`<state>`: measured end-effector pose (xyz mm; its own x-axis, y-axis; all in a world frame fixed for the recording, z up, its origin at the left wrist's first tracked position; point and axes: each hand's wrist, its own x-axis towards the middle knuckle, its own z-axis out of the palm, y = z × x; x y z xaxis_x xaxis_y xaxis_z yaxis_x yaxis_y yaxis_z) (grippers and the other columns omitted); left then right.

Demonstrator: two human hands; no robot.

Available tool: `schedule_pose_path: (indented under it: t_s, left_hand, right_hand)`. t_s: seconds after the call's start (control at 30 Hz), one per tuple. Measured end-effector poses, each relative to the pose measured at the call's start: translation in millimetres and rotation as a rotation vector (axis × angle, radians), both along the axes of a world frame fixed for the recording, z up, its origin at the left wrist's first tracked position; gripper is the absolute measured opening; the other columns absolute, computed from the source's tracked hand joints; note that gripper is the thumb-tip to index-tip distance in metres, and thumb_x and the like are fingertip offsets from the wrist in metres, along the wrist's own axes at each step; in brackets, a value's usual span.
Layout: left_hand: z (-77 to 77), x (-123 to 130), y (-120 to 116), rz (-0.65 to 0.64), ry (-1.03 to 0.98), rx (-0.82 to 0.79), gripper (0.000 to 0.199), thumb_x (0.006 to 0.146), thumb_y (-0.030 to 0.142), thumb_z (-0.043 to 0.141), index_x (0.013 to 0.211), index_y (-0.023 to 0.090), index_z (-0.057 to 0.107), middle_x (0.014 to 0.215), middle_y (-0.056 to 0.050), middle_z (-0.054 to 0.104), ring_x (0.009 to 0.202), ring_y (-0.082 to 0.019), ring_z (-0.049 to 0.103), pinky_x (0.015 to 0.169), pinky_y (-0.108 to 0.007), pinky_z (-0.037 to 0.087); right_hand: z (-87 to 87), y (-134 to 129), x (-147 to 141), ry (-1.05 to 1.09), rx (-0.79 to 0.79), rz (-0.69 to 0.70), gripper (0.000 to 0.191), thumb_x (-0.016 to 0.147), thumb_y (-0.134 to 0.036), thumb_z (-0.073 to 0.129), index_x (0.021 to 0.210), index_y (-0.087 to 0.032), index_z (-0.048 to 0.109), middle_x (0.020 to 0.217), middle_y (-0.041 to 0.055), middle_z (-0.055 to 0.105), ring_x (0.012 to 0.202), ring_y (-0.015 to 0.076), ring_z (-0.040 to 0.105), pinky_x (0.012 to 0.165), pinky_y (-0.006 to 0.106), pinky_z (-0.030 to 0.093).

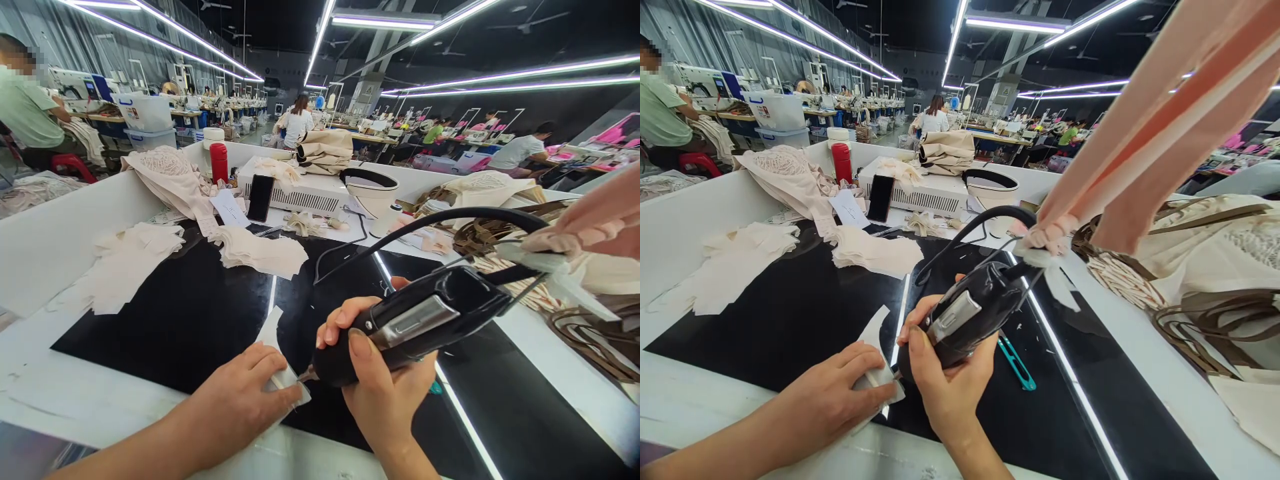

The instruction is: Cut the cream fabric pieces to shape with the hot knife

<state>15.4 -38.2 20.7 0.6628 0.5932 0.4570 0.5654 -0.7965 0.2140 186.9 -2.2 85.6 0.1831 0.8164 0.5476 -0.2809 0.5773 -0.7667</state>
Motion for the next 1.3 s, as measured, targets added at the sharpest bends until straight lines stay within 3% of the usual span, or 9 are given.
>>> schedule_pose_path:
  t_s: [0.5, 0.63, 0.8, 1.03, 1.3]
  left_hand:
    - [-1.1, 4, -7, 0.048, 0.009, 0.033, 0.024, 0.100, 0.009, 0.052, 0.120, 0.018, 0.062, 0.104, -0.010, 0.061, 0.102, -0.022, 0.064, 0.093, -0.040, 0.061]
    - [5.7, 2, -9, 0.034, -0.003, 0.101, 0.021, 0.107, 0.020, 0.049, 0.121, 0.012, 0.062, 0.106, -0.012, 0.066, 0.110, -0.024, 0.065, 0.101, -0.042, 0.058]
    - [13.5, -10, 10, -0.054, 0.012, 0.082, 0.019, 0.108, 0.021, 0.048, 0.115, 0.011, 0.063, 0.116, -0.011, 0.069, 0.120, -0.023, 0.064, 0.114, -0.040, 0.050]
    - [10.2, -27, 32, -0.099, 0.054, -0.041, 0.019, 0.108, 0.019, 0.045, 0.111, 0.014, 0.063, 0.112, -0.009, 0.067, 0.107, -0.020, 0.067, 0.094, -0.031, 0.060]
    - [10.1, -35, 30, -0.105, 0.107, -0.044, 0.019, 0.108, 0.021, 0.048, 0.120, 0.016, 0.062, 0.119, -0.009, 0.065, 0.108, -0.019, 0.066, 0.092, -0.030, 0.059]
  right_hand:
    - [-0.3, 5, -7, -0.004, -0.013, 0.020, 0.043, 0.090, -0.024, 0.075, 0.128, -0.033, 0.054, 0.084, -0.0044, 0.066, 0.059, 0.0131, 0.063, 0.054, 0.030, 0.058]
    - [0.3, 1, -4, 0.008, -0.006, 0.041, 0.051, 0.088, -0.028, 0.078, 0.132, -0.033, 0.052, 0.083, -0.0036, 0.065, 0.059, 0.0131, 0.061, 0.053, 0.029, 0.056]
    - [0.1, 0, -3, -0.001, -0.006, 0.037, 0.053, 0.086, -0.031, 0.081, 0.131, -0.034, 0.052, 0.082, -0.0030, 0.064, 0.058, 0.0136, 0.059, 0.051, 0.029, 0.056]
    - [0.1, -1, -4, -0.010, -0.006, 0.042, 0.053, 0.087, -0.032, 0.080, 0.132, -0.034, 0.051, 0.082, -0.0026, 0.063, 0.059, 0.0139, 0.060, 0.051, 0.028, 0.055]
    - [0.3, -3, -5, -0.027, 0.002, 0.025, 0.052, 0.088, -0.033, 0.080, 0.131, -0.035, 0.052, 0.082, -0.0031, 0.062, 0.059, 0.0147, 0.061, 0.051, 0.030, 0.056]
